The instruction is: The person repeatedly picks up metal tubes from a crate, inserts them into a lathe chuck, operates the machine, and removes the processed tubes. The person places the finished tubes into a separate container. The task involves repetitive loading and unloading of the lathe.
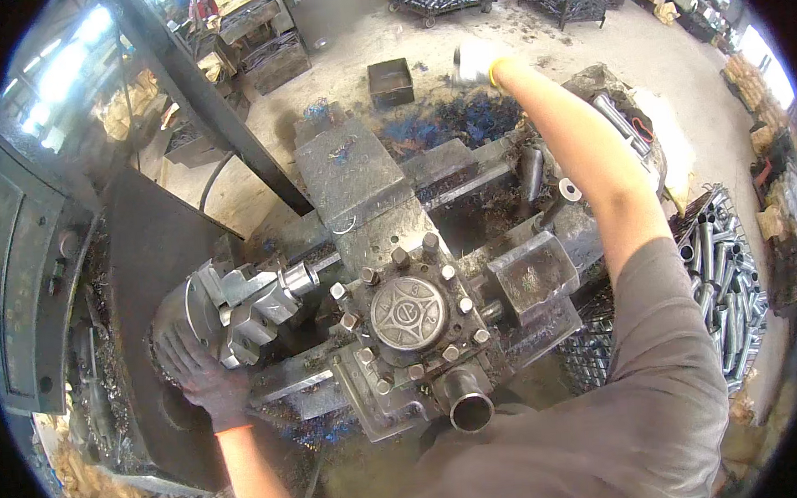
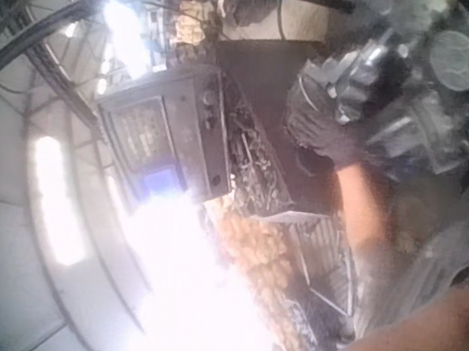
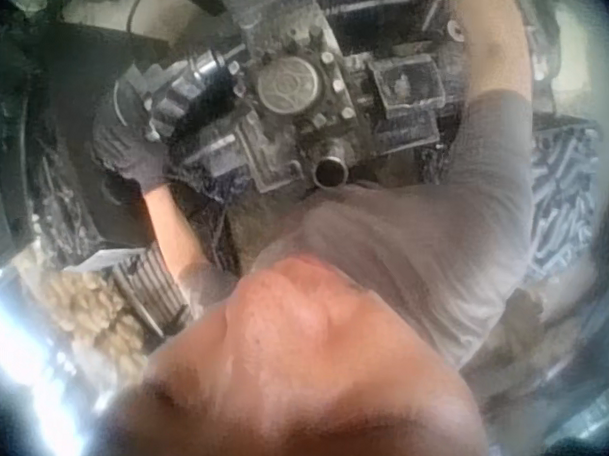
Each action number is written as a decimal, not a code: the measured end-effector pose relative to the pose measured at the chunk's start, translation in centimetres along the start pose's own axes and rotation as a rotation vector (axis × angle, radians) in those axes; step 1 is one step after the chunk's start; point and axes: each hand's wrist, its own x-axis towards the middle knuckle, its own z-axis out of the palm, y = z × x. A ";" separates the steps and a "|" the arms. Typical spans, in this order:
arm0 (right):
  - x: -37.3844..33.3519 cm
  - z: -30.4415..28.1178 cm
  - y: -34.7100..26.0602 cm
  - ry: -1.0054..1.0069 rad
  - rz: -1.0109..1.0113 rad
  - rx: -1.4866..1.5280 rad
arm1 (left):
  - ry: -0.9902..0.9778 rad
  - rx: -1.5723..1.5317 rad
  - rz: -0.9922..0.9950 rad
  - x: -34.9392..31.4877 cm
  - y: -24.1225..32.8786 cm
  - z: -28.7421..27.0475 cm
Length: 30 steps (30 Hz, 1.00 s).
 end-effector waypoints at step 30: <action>-5.7 4.6 -32.5 -1.026 -0.840 0.436 | -0.003 -0.418 -0.156 6.8 -1.6 0.2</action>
